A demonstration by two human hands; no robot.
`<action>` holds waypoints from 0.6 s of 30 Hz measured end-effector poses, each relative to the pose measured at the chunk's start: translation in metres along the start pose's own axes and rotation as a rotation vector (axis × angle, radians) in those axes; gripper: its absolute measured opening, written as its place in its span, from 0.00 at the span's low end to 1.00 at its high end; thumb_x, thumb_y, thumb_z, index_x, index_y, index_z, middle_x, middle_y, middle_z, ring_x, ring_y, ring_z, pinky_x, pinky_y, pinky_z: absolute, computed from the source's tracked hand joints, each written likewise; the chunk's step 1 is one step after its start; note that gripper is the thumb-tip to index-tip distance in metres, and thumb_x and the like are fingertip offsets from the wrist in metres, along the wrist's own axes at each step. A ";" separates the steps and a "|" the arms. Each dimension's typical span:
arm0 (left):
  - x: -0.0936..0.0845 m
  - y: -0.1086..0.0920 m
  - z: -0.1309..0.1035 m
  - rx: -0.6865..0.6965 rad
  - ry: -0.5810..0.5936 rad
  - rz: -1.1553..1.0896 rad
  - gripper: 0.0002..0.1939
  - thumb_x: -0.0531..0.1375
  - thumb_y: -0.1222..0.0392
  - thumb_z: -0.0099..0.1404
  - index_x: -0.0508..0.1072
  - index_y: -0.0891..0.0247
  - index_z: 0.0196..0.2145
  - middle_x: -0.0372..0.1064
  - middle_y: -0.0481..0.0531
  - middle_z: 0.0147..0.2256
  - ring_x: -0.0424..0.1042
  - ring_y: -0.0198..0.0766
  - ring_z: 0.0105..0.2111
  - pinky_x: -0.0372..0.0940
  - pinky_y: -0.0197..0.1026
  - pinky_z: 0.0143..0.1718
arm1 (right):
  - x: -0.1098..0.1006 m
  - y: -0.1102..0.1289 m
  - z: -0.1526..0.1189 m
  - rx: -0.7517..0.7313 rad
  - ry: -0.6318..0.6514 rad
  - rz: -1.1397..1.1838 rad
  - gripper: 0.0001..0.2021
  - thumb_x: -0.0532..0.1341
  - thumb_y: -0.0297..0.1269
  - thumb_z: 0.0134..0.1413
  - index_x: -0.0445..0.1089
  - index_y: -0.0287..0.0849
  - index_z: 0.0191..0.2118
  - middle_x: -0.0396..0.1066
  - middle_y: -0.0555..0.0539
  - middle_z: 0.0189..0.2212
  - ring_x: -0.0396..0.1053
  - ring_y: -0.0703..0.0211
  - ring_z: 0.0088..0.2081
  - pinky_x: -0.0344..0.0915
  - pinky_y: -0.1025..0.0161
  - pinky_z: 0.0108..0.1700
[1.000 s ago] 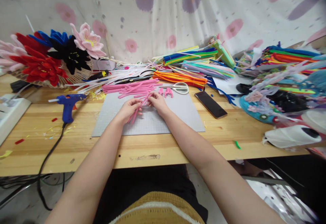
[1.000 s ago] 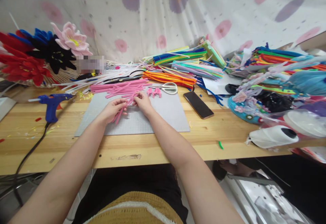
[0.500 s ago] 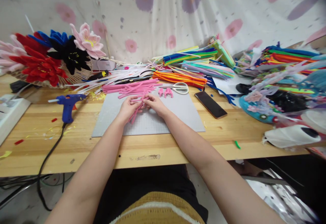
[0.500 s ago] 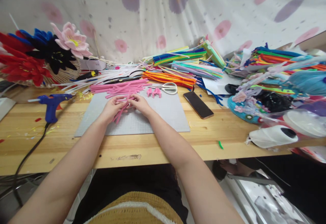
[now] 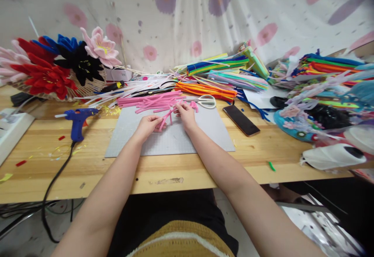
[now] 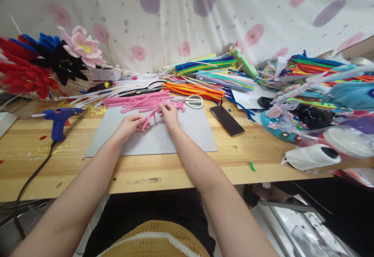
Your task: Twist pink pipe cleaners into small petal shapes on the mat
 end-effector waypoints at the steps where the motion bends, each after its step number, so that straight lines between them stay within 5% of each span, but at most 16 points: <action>1: 0.000 0.001 0.000 -0.013 0.009 0.007 0.07 0.63 0.60 0.53 0.72 0.68 0.27 0.74 0.55 0.25 0.73 0.36 0.24 0.66 0.35 0.23 | -0.003 0.000 0.001 -0.007 -0.023 0.009 0.10 0.60 0.41 0.46 0.63 0.41 0.23 0.64 0.54 0.21 0.65 0.69 0.24 0.60 0.72 0.25; 4: 0.000 0.004 -0.001 -0.058 0.035 0.049 0.08 0.63 0.59 0.54 0.72 0.68 0.27 0.74 0.56 0.26 0.73 0.37 0.24 0.66 0.36 0.23 | -0.006 0.003 0.002 -0.031 -0.047 0.017 0.12 0.60 0.42 0.47 0.60 0.41 0.23 0.63 0.54 0.20 0.65 0.69 0.24 0.61 0.72 0.25; 7: -0.005 0.001 -0.003 -0.060 0.028 0.173 0.14 0.61 0.55 0.57 0.73 0.66 0.39 0.71 0.52 0.23 0.71 0.37 0.21 0.65 0.38 0.24 | 0.001 0.006 0.000 -0.053 0.019 -0.023 0.13 0.60 0.44 0.47 0.60 0.41 0.24 0.64 0.54 0.20 0.66 0.69 0.24 0.62 0.72 0.25; 10: -0.021 -0.023 -0.006 0.141 -0.164 0.477 0.22 0.60 0.49 0.57 0.72 0.62 0.47 0.65 0.47 0.19 0.68 0.37 0.20 0.64 0.41 0.28 | 0.009 0.006 -0.003 -0.071 0.070 -0.066 0.13 0.61 0.45 0.47 0.61 0.41 0.24 0.64 0.54 0.20 0.67 0.68 0.24 0.62 0.72 0.25; 13: -0.026 -0.054 -0.018 0.440 -0.395 0.701 0.19 0.61 0.48 0.55 0.76 0.61 0.41 0.68 0.51 0.28 0.69 0.40 0.31 0.64 0.43 0.37 | 0.015 0.005 -0.006 -0.083 0.081 -0.071 0.13 0.61 0.44 0.47 0.61 0.40 0.24 0.63 0.55 0.20 0.68 0.68 0.24 0.62 0.72 0.24; 16: -0.013 -0.060 -0.020 0.619 -0.368 0.693 0.14 0.64 0.52 0.53 0.77 0.62 0.36 0.69 0.55 0.37 0.68 0.43 0.42 0.62 0.44 0.46 | 0.024 0.007 -0.011 -0.105 0.137 -0.081 0.13 0.60 0.44 0.47 0.61 0.40 0.24 0.63 0.54 0.20 0.68 0.67 0.24 0.62 0.71 0.24; 18: -0.005 -0.051 -0.011 0.601 -0.258 0.662 0.09 0.62 0.56 0.54 0.77 0.61 0.33 0.71 0.54 0.35 0.69 0.42 0.40 0.62 0.44 0.45 | 0.032 0.012 -0.015 -0.131 0.200 -0.100 0.14 0.61 0.46 0.47 0.61 0.40 0.24 0.63 0.53 0.21 0.68 0.66 0.24 0.63 0.70 0.24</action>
Point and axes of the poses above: each hand's wrist, its own z-axis towards the middle knuckle, its own x-axis out of the palm, y = z × x, the point moved 9 cm from there along z, towards the middle knuckle
